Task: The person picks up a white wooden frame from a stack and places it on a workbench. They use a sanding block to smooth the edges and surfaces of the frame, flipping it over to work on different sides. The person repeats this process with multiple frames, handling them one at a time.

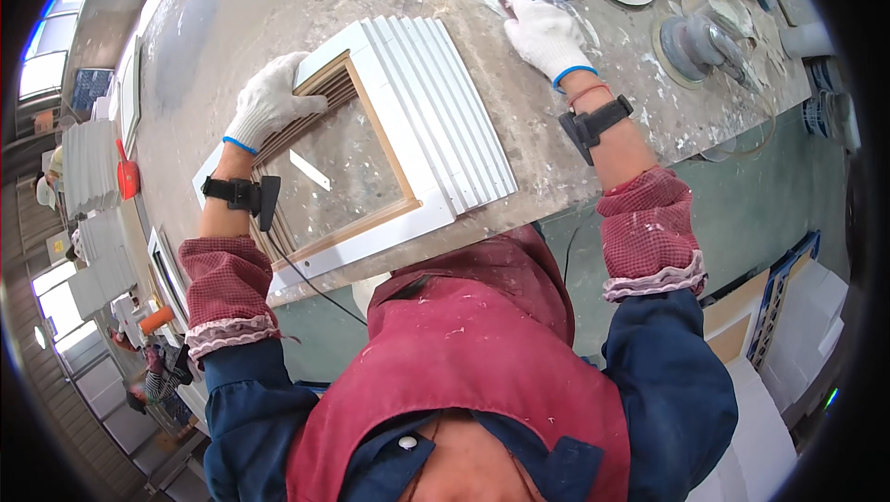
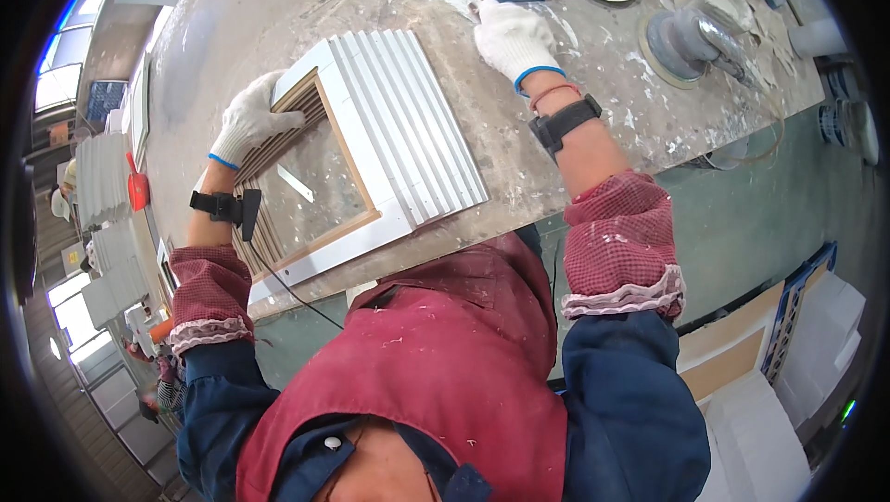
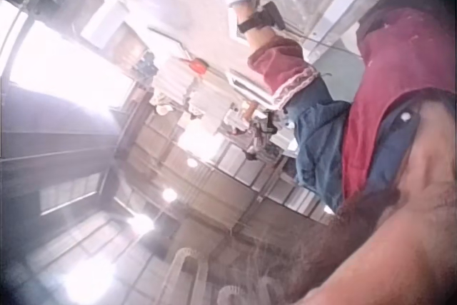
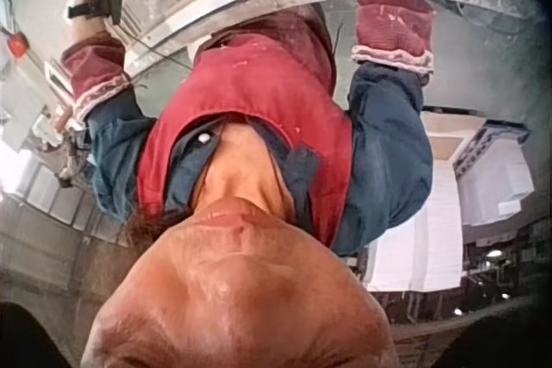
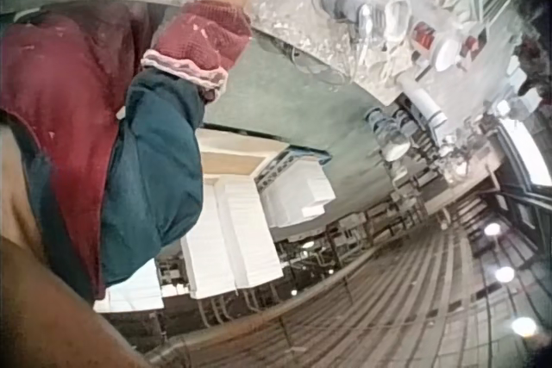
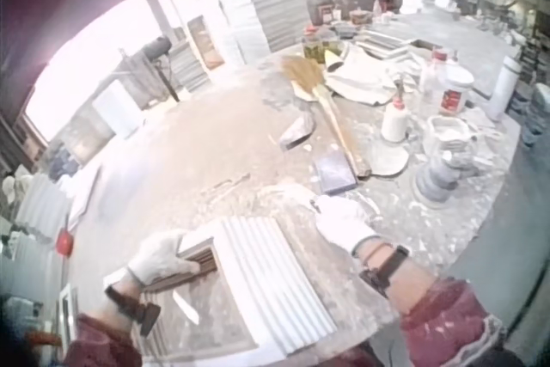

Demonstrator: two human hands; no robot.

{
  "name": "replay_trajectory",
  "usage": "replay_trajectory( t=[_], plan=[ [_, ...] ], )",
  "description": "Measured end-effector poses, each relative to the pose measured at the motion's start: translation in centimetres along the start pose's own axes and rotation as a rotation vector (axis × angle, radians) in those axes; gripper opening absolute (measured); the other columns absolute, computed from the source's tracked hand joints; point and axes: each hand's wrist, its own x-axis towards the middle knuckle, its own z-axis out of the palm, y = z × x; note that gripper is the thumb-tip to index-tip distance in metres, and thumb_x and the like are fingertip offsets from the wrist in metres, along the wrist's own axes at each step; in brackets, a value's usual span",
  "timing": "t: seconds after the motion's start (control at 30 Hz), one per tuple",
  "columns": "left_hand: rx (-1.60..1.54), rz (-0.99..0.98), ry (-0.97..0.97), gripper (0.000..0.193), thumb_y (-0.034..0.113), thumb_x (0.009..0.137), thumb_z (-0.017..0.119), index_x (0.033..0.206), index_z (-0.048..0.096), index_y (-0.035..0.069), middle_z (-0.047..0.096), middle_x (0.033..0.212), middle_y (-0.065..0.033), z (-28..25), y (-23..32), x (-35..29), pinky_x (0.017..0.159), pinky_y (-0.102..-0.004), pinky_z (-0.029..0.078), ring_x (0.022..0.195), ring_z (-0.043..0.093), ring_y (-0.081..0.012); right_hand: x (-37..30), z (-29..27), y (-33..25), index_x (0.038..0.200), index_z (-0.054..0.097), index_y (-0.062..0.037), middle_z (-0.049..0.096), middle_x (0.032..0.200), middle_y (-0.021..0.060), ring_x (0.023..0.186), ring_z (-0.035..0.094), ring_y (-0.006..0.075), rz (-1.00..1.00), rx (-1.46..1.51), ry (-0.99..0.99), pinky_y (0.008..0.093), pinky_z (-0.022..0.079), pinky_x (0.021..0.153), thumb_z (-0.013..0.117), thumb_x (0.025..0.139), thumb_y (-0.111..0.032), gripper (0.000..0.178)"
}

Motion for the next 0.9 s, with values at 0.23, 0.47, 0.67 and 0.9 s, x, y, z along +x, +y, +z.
replay_trajectory(
  t=[0.23,0.47,0.67,0.9],
  plan=[
    [0.012,-0.096,-0.055,0.059,0.039,0.067,0.075,0.118,0.060,0.013,0.068,0.104,-0.0120,0.5,-0.6,0.1,0.086,-0.0393,0.049,0.100,0.064,-0.0308,-9.5,-0.1,-3.1,0.096,0.062,-0.0094,0.061,0.083,0.0115,0.076,0.062,0.0262,-0.940,0.816,0.114,0.0335,0.051,0.068,0.064,0.082,-0.013,0.014],
    [-0.030,-0.081,-0.030,0.058,0.037,0.067,0.075,0.117,0.061,0.012,0.069,0.100,-0.0133,1.1,-1.1,-0.1,0.083,-0.0382,0.051,0.095,0.066,-0.0293,-11.9,1.6,-5.5,0.075,0.060,-0.0107,0.056,0.064,0.0064,0.057,0.058,0.0222,-1.279,0.501,0.115,0.0347,0.046,0.047,0.070,0.069,-0.019,0.015],
    [0.026,-0.015,0.030,0.059,0.041,0.067,0.076,0.117,0.061,0.015,0.070,0.098,-0.0102,1.5,-1.6,0.1,0.079,-0.0385,0.052,0.091,0.067,-0.0279,0.0,3.9,-10.7,0.075,0.061,-0.0126,0.055,0.060,0.0066,0.051,0.057,0.0208,-1.093,0.363,0.513,0.0322,0.045,0.043,0.058,0.088,-0.033,0.024],
    [0.034,-0.016,0.045,0.058,0.040,0.067,0.077,0.117,0.061,0.015,0.070,0.095,-0.0096,1.7,-1.8,0.0,0.076,-0.0380,0.053,0.088,0.068,-0.0277,-4.3,3.3,-9.8,0.070,0.061,-0.0164,0.055,0.061,0.0039,0.055,0.059,0.0189,-1.216,0.487,0.486,0.0305,0.048,0.048,0.068,0.078,-0.030,0.017]
  ],
)
